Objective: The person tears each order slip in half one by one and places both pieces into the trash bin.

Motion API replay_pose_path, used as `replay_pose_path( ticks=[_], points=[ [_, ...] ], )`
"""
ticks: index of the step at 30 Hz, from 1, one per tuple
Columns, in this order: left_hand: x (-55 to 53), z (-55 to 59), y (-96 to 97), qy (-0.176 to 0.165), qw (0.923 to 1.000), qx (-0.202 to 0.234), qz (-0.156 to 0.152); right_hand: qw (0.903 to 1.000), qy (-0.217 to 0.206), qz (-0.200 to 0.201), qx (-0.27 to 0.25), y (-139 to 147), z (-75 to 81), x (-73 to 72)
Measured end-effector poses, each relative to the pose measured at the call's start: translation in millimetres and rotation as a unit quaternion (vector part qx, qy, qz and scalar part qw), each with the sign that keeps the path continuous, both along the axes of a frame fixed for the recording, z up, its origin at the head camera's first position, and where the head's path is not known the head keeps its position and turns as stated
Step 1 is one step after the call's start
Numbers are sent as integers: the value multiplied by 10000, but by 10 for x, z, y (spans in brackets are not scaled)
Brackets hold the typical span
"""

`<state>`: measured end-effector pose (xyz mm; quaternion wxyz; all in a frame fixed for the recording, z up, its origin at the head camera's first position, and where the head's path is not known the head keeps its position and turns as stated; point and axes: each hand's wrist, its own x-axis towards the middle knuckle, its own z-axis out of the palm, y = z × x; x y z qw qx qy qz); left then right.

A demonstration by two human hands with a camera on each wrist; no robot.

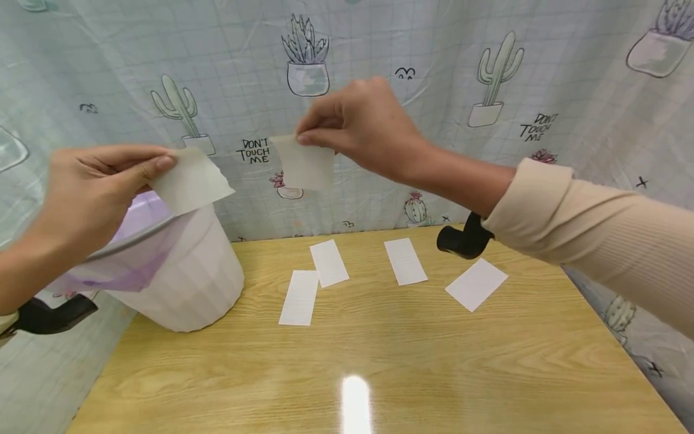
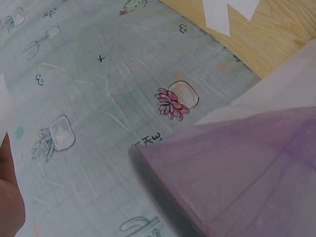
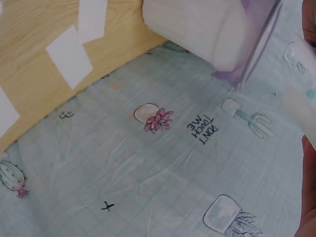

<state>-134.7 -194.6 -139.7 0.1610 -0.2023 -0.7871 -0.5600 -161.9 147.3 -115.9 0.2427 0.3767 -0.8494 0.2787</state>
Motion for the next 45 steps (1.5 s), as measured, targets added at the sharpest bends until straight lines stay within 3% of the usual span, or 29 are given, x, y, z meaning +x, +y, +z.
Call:
replay_pose_path(
  ticks=[20, 28, 37, 45],
  points=[
    [23, -59, -183, 339, 9930, -851, 745, 9985, -183, 506, -78, -281, 13, -36],
    [-1, -84, -191, 283, 9934, -800, 774, 9982, -104, 590, -57, -376, 19, -73],
    [1, -98, -206, 323, 9923, -882, 812, 9954, 12, 958, -89, -442, -31, -95],
    [2, -102, -221, 258, 9915, -932, 865, 9955, -41, 947, -5, -498, -35, -100]
  ],
)
